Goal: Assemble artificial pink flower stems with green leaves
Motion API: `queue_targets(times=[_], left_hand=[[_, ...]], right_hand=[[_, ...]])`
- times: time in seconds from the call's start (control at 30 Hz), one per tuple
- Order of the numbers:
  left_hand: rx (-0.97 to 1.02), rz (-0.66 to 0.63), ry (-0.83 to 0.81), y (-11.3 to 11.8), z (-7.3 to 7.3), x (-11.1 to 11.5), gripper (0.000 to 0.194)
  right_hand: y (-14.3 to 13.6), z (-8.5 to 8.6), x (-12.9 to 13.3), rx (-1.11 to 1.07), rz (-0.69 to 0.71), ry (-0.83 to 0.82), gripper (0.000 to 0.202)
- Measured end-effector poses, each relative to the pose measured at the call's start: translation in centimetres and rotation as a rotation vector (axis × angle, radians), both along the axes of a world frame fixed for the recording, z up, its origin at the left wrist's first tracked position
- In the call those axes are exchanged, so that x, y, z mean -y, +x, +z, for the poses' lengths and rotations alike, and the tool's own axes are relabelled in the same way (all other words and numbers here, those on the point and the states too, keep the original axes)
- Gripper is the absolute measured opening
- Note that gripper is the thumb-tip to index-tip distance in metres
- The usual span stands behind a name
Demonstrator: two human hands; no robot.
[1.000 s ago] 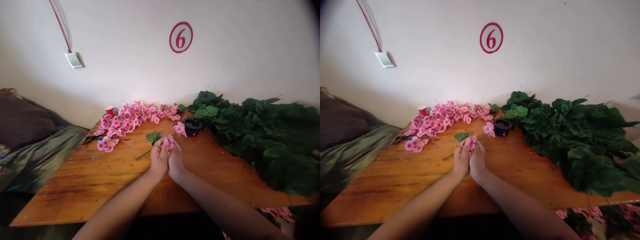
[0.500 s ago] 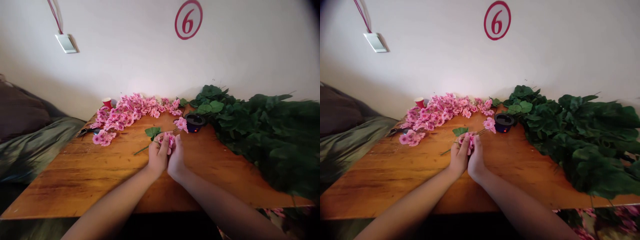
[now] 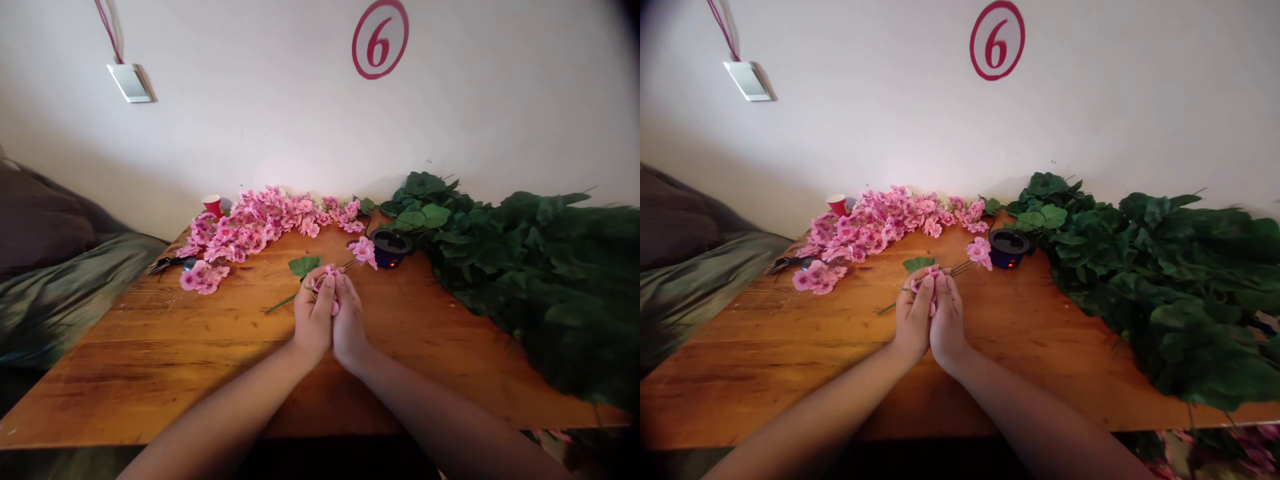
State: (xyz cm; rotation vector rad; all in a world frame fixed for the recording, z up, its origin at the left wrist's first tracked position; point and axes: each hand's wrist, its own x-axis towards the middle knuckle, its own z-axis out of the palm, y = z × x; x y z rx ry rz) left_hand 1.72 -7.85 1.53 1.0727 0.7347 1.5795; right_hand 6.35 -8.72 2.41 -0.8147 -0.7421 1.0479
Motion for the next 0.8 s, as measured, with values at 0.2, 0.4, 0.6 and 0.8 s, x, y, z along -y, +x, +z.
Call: queue_targets(times=[0.2, 0.4, 0.6, 0.8], left_hand=[[-0.037, 0.013, 0.076, 0.0, -0.1, 0.0, 0.040], [-0.105, 0.027, 0.096, -0.1, 0.0, 0.0, 0.023], [-0.091, 0.015, 0.010, -0.1, 0.0, 0.4, 0.030], [-0.211, 0.085, 0.070, -0.5, 0.7, 1.7, 0.031]], right_hand=[[0.0, -0.3, -0.1, -0.063, 0.048, 0.002, 0.020], [0.0, -0.7, -0.2, -0.036, 0.033, -0.021, 0.021], [-0.1, -0.2, 0.3, -0.021, 0.063, -0.011, 0.025], [-0.5, 0.3, 1.2, -0.051, 0.061, -0.001, 0.028]])
